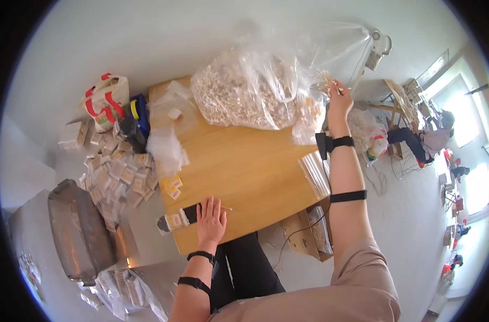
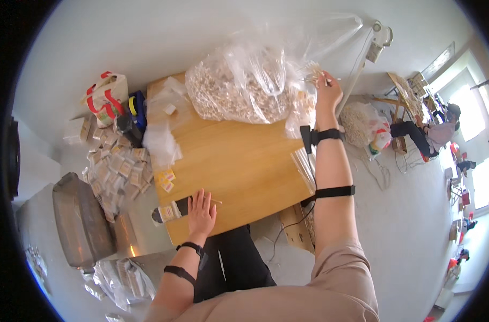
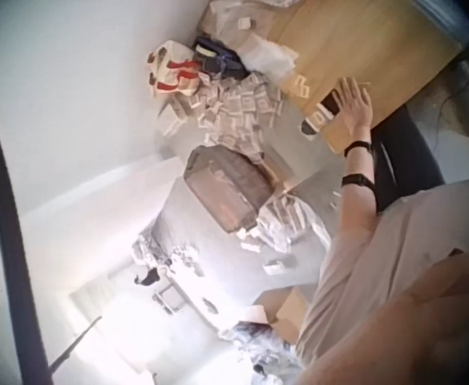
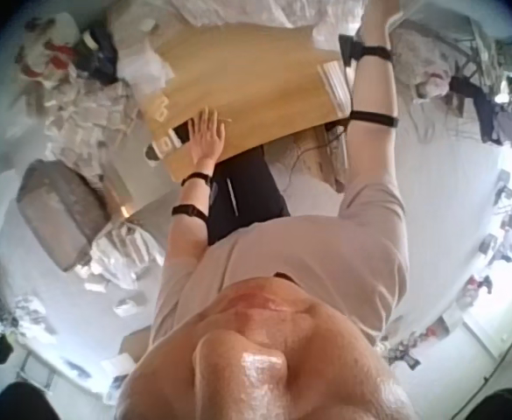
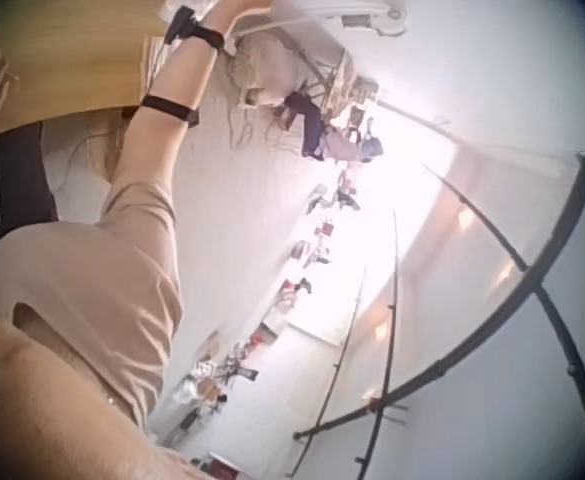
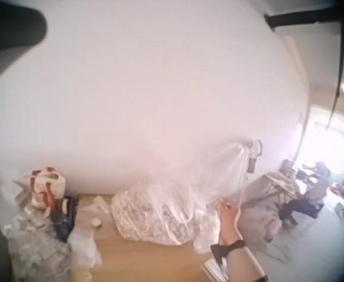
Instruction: Packing cotton swabs into small plastic bags and organizing them into a box.
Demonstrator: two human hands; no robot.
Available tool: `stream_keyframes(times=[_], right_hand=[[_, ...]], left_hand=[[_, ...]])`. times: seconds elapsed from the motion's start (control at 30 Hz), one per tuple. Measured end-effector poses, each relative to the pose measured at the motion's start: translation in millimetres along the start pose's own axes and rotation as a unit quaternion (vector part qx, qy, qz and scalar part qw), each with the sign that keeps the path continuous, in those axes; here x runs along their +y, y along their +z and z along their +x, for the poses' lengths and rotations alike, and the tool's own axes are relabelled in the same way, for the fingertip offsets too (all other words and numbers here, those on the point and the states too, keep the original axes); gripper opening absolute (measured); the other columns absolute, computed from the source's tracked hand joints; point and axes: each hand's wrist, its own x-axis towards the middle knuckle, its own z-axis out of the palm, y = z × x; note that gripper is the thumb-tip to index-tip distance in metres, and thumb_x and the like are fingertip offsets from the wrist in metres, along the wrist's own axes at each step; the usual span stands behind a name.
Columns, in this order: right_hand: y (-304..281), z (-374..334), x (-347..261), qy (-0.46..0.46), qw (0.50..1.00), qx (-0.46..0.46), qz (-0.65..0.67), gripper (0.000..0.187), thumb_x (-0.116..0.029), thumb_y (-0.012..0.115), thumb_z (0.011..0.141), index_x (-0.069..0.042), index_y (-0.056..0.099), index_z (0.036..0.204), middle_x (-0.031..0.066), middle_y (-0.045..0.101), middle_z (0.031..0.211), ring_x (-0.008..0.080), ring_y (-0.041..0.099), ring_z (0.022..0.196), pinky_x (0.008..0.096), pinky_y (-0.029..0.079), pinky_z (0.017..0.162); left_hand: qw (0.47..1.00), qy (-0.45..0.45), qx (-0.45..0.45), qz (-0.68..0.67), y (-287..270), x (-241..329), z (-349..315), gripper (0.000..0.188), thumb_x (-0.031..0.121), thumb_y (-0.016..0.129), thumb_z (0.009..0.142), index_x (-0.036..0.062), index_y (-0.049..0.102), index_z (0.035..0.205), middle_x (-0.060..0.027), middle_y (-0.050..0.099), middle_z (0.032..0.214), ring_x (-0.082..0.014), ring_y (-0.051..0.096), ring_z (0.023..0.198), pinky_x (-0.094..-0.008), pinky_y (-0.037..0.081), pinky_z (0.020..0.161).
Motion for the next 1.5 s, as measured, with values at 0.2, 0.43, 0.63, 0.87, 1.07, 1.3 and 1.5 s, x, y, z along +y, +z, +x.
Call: stream_keyframes(times=[0.2,0.43,0.63,0.87,1.07,1.3,1.5], right_hand=[[-6.0,-145.8,-8.5,0.162,0.973,-0.042,0.161,0.019,-0.010,0.065,0.089,-0.002,0.067,0.107,0.0004,0.062,0.086,0.0048,0.054,0.075,0.0209,0.047,0.064],[19.4,-319.9,50.2,0.312,0.934,-0.138,0.109,0.021,-0.006,0.066,0.087,-0.001,0.066,0.107,0.0035,0.065,0.091,0.0073,0.057,0.077,0.0208,0.046,0.065],[41.7,-373.4,44.1,0.302,0.889,-0.344,0.014,0.027,-0.003,0.066,0.085,-0.002,0.064,0.113,0.0074,0.067,0.097,0.0108,0.060,0.082,0.0230,0.049,0.069],[15.2,-355.4,34.4,0.147,0.920,-0.351,-0.096,0.035,0.002,0.064,0.080,-0.009,0.065,0.113,0.0128,0.059,0.120,0.0236,0.062,0.098,0.0311,0.052,0.077],[-4.7,-380.0,20.9,0.015,0.912,-0.367,-0.184,0.023,-0.002,0.065,0.077,-0.008,0.065,0.099,0.0130,0.060,0.106,0.0299,0.060,0.089,0.0347,0.051,0.073],[-5.3,-406.5,-7.0,-0.133,0.828,-0.504,-0.208,0.013,-0.014,0.069,0.073,-0.008,0.060,0.080,0.0082,0.056,0.082,0.0301,0.056,0.086,0.0386,0.047,0.074],[-10.7,-407.0,-3.7,-0.154,0.820,-0.523,-0.172,0.009,-0.011,0.067,0.074,-0.008,0.060,0.079,0.0079,0.056,0.080,0.0301,0.055,0.085,0.0391,0.046,0.073]], left_hand=[[1.000,0.001,0.011,0.014,1.3,-0.5,-1.4,0.048,0.028,0.053,0.089,0.0068,0.049,0.132,-0.0148,0.039,0.143,-0.0315,0.033,0.135,-0.0500,0.025,0.111],[1.000,-0.010,-0.008,0.011,0.7,4.1,0.9,0.051,0.029,0.052,0.091,0.0054,0.045,0.135,-0.0137,0.039,0.144,-0.0299,0.031,0.136,-0.0478,0.023,0.113],[0.998,-0.042,-0.022,-0.028,-3.7,2.6,-0.7,0.054,0.029,0.052,0.091,0.0048,0.040,0.137,-0.0131,0.038,0.145,-0.0262,0.029,0.139,-0.0447,0.020,0.115],[0.998,-0.045,0.001,-0.050,-4.3,-2.4,-2.8,0.050,0.025,0.052,0.091,0.0032,0.042,0.135,-0.0135,0.041,0.142,-0.0263,0.033,0.136,-0.0450,0.023,0.114],[0.997,-0.040,0.028,-0.058,-1.5,-0.6,-0.3,0.044,0.018,0.050,0.092,-0.0011,0.045,0.132,-0.0146,0.044,0.137,-0.0281,0.037,0.132,-0.0437,0.027,0.112],[0.979,-0.080,0.119,-0.146,5.9,-8.0,-5.2,0.032,0.009,0.057,0.087,0.0020,0.056,0.118,-0.0166,0.056,0.117,-0.0360,0.050,0.113,-0.0442,0.039,0.099],[0.978,-0.130,0.131,-0.097,6.3,-15.8,17.9,0.026,0.010,0.065,0.080,0.0074,0.061,0.105,-0.0142,0.059,0.105,-0.0337,0.055,0.099,-0.0421,0.045,0.082]])
